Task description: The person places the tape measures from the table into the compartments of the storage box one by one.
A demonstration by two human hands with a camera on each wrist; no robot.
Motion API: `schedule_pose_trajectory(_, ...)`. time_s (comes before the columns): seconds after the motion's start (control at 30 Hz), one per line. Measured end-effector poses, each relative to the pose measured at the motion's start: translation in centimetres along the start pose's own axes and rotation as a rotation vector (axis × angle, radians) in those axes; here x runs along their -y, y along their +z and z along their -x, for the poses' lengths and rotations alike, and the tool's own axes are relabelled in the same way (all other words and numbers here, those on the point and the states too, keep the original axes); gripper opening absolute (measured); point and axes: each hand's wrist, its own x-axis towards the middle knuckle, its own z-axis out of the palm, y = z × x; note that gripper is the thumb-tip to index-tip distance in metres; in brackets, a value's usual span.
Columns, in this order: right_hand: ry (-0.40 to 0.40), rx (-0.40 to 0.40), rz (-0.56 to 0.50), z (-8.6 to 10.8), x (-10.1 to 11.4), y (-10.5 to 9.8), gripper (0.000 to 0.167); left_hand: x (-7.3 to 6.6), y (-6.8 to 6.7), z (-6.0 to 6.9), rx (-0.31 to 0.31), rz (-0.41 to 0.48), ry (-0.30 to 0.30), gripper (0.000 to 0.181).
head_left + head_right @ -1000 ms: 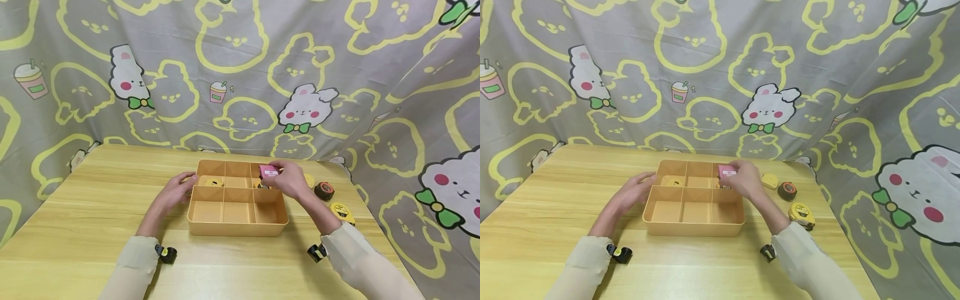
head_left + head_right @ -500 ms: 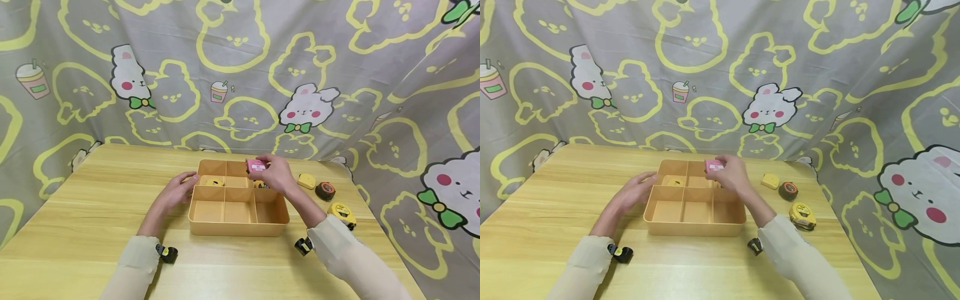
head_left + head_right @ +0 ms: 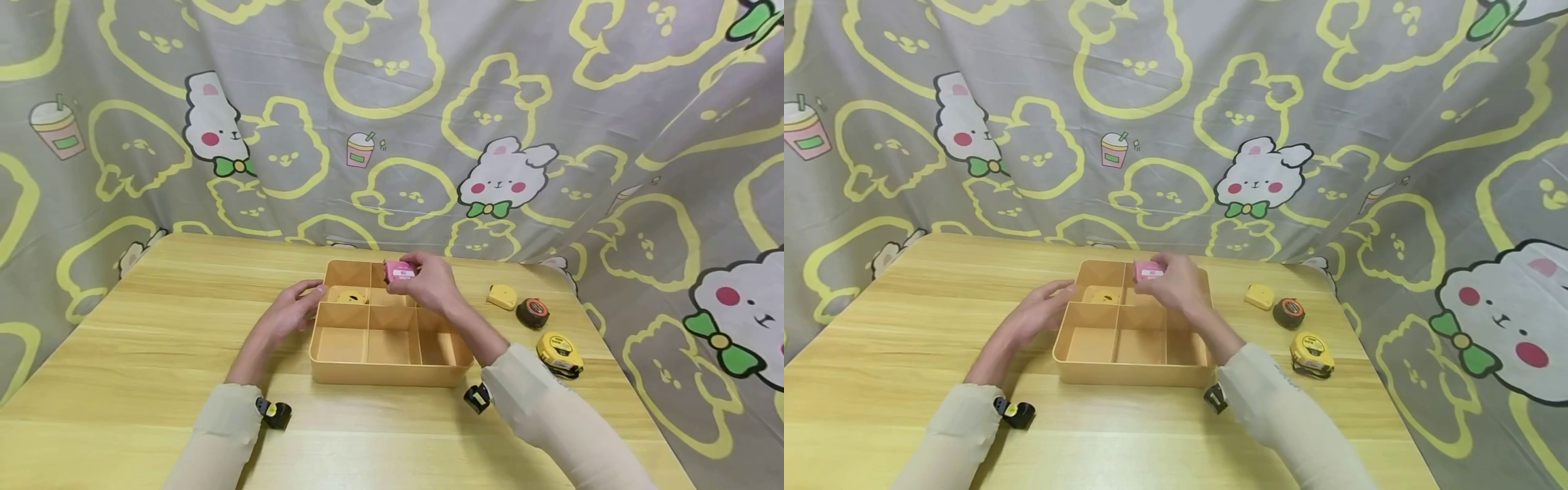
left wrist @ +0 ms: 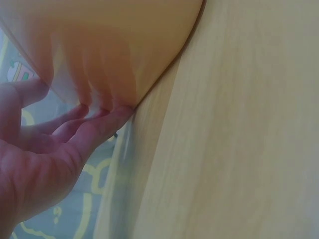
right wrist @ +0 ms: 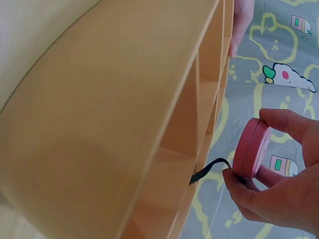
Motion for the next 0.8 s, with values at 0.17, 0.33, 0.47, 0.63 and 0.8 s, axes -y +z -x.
schedule_pose_trajectory(0.17, 0.023, 0.011, 0.067, -0.1, -0.2, 0.8, 0.056, 0.0, 0.1, -0.1, 0.007, 0.008, -0.002, 0.060)
schedule_pose_trajectory(0.33, 0.024, 0.046, 0.050, -0.3, -0.7, 1.7, 0.057, 0.1, 0.0, -0.1, 0.005, 0.007, -0.001, 0.061)
schedule_pose_trajectory(0.47, 0.022, 0.054, 0.085, -0.4, -0.8, 2.3, 0.056, 0.1, 0.0, -0.1, 0.001, 0.004, 0.000, 0.063)
schedule_pose_trajectory(0.63, 0.012, 0.054, 0.114, -0.5, -0.8, 2.7, 0.058, 0.0, 0.0, -0.1, 0.002, 0.002, 0.001, 0.063)
schedule_pose_trajectory(0.8, 0.026, 0.067, 0.144, -0.5, -0.8, 2.9, 0.059, 0.0, 0.1, -0.1, 0.001, -0.001, 0.000, 0.062)
